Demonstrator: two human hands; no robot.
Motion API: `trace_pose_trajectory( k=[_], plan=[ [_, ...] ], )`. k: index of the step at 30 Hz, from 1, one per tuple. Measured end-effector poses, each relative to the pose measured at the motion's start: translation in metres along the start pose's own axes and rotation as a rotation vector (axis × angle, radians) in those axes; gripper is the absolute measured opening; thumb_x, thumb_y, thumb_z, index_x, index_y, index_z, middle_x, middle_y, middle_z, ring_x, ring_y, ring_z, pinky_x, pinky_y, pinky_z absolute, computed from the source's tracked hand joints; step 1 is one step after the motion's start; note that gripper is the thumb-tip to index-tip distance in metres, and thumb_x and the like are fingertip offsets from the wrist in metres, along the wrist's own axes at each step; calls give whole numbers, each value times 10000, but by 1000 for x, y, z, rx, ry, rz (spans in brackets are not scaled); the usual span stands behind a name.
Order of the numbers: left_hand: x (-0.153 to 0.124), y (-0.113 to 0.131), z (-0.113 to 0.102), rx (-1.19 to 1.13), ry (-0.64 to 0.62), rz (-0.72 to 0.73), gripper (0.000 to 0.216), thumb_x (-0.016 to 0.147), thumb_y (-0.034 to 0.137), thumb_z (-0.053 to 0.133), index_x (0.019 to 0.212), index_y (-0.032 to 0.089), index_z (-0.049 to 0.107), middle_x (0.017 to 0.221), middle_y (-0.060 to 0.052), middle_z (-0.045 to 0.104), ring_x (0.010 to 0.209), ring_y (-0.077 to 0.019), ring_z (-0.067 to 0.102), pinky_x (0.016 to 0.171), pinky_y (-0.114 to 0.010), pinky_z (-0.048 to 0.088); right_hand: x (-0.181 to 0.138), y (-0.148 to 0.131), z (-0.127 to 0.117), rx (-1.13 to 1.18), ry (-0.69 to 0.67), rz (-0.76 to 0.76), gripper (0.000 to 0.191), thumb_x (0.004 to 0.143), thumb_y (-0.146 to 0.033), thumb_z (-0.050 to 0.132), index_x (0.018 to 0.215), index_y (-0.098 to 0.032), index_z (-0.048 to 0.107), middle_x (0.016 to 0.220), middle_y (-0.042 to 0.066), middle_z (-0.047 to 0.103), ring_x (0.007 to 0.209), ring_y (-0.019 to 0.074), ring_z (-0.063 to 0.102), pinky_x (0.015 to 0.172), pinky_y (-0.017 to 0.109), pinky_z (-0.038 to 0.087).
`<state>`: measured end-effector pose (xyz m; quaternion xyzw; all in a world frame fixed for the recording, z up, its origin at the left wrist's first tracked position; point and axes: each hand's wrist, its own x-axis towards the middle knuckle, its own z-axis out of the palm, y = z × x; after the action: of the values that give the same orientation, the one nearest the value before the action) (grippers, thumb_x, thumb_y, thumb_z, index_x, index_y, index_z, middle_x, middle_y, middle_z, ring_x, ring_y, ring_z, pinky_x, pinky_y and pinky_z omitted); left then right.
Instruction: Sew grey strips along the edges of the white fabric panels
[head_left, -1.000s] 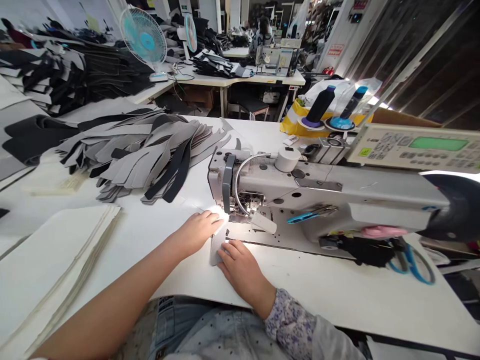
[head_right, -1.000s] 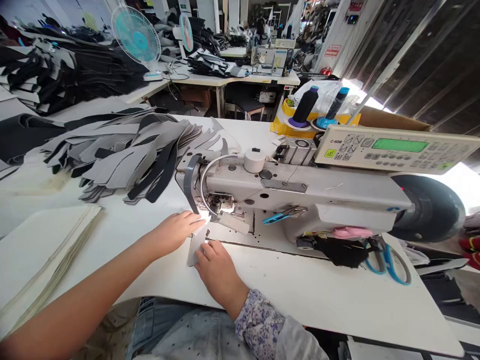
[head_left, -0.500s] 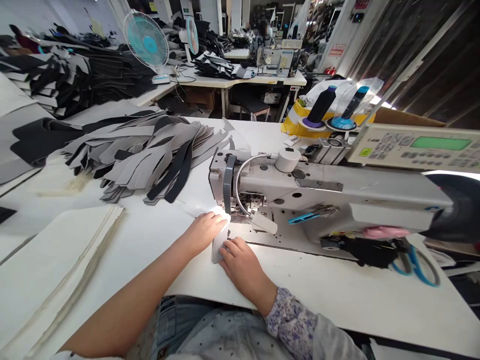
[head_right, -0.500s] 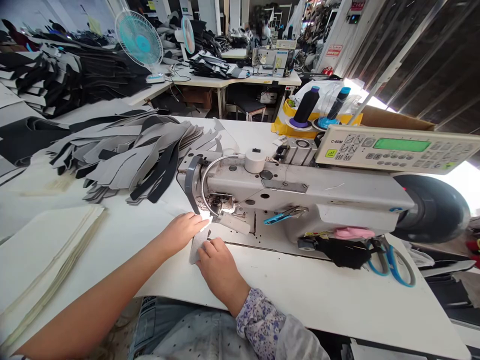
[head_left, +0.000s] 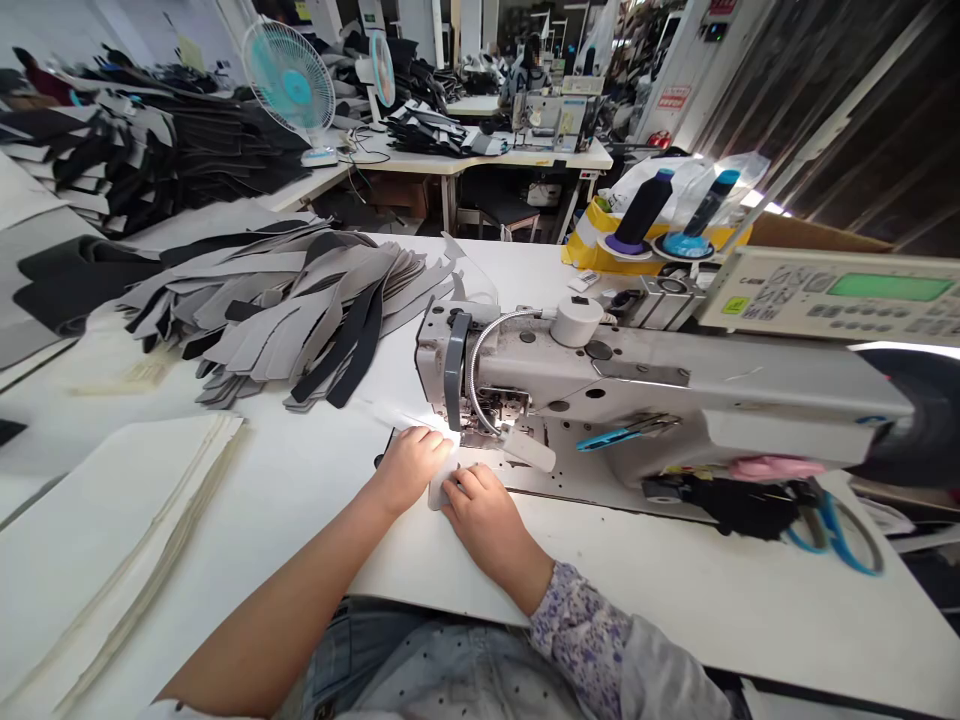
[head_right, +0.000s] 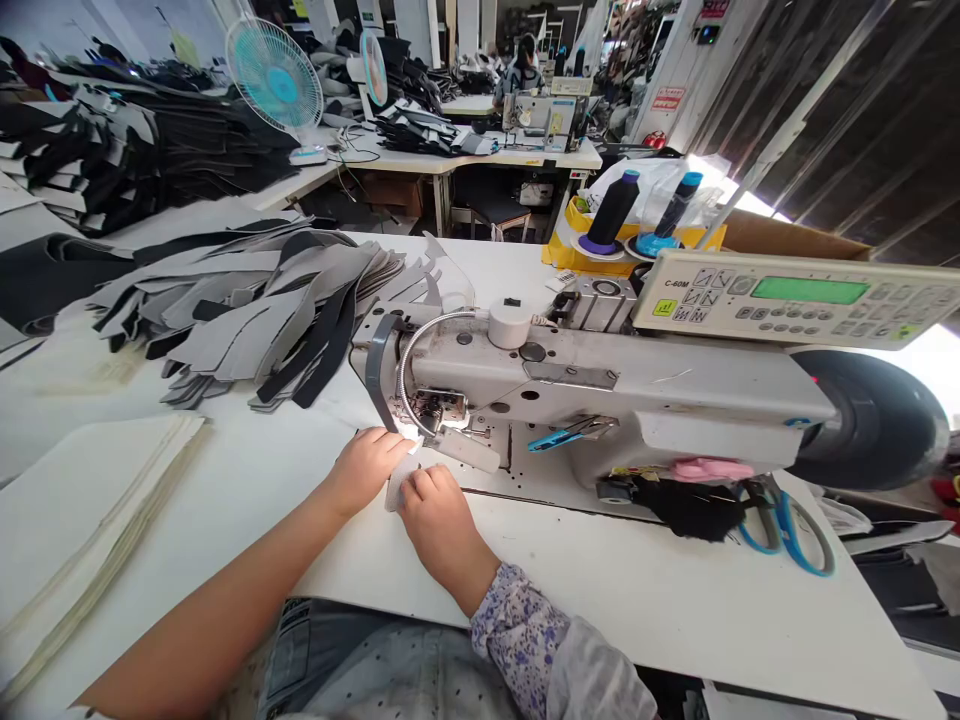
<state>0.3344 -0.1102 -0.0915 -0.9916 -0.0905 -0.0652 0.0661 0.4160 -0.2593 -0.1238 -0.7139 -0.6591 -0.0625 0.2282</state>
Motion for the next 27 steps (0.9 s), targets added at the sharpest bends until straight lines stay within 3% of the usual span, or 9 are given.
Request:
trace_pose_trajectory(
  k=[9, 14, 20, 23, 27],
  plan=[
    [9, 2, -2, -41, -79, -2, 180, 796, 57, 531, 872, 175, 645, 810, -39, 659, 776, -190, 581, 714, -310, 424, 3, 7, 10, -51, 24, -15, 92, 925, -148, 583, 847, -170, 628, 856, 68, 595, 804, 219, 524, 793, 358, 468],
    [10, 2, 2, -114, -32, -41, 260, 805, 46, 520, 959, 185, 677, 887, -41, 699, 837, -193, 619, 759, -308, 458, 3, 12, 16, -46, 24, -23, 170, 949, -104, 533, 830, -174, 633, 883, 63, 615, 824, 202, 538, 821, 345, 456],
    [13, 8, 14, -228, 111, -309, 239, 914, 169, 443, 939, 174, 681, 934, -71, 709, 892, -206, 626, 842, -343, 469, 4, 13, 19, -32, -2, -15, 93, 939, -139, 572, 966, -166, 656, 1008, 88, 641, 918, 227, 560, 875, 366, 459],
    [19, 12, 26, -139, 171, -442, 238, 924, 236, 444, 940, 150, 665, 889, -107, 688, 881, -237, 609, 838, -378, 465, 5, 13, 20, -33, -18, 10, 110, 941, -147, 566, 999, -168, 657, 1062, 104, 644, 963, 240, 564, 886, 384, 465],
    [28, 13, 39, -47, 192, -495, 251, 902, 215, 432, 856, 133, 665, 890, -149, 665, 911, -270, 588, 833, -408, 451, 4, 14, 20, -26, -10, 36, 184, 932, -154, 582, 1103, -140, 648, 1150, 127, 644, 1002, 255, 569, 900, 400, 469]
  ],
)
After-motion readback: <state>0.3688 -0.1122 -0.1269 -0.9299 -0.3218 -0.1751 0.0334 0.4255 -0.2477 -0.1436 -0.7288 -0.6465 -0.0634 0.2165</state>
